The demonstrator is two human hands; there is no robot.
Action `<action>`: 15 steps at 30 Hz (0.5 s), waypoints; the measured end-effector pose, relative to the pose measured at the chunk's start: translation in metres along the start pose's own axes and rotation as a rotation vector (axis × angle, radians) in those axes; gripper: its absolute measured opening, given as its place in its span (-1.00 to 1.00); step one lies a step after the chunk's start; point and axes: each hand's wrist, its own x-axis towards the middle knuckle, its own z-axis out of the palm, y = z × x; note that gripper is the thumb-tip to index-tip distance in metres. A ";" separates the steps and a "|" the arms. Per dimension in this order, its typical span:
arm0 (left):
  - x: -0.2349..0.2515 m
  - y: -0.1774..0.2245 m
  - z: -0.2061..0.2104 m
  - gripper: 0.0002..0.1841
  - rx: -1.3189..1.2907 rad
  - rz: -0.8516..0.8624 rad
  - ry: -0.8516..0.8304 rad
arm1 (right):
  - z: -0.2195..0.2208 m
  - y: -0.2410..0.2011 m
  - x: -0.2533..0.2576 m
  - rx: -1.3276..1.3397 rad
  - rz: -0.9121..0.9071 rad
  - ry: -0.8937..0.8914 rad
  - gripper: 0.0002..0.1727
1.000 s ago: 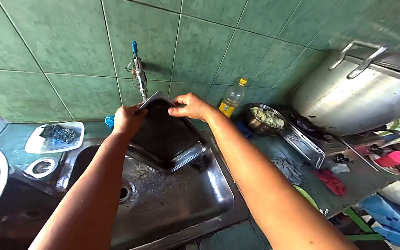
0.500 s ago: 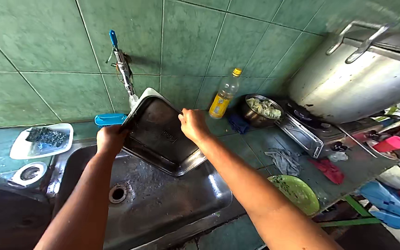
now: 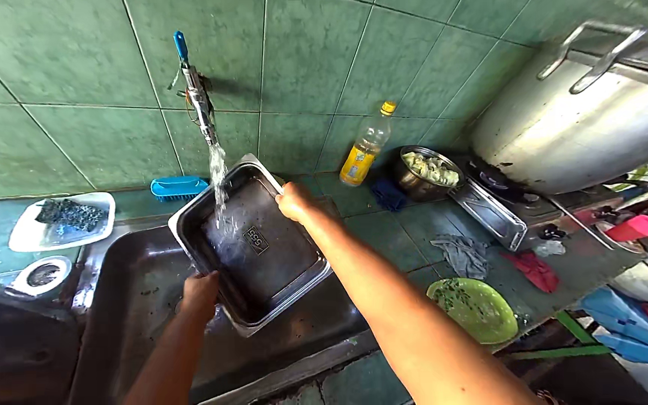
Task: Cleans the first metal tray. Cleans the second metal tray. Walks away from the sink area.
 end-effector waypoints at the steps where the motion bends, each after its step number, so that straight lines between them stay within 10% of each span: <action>1: -0.004 0.012 -0.011 -0.72 0.101 0.046 0.027 | 0.005 0.007 0.003 0.059 0.022 -0.011 -0.60; 10: 0.001 0.132 -0.081 -0.56 0.860 0.371 0.152 | 0.064 0.031 -0.012 1.019 0.280 -0.182 -0.55; 15: 0.005 0.157 -0.105 -0.44 0.654 0.498 -0.051 | 0.053 0.028 -0.029 1.184 0.208 -0.214 -0.72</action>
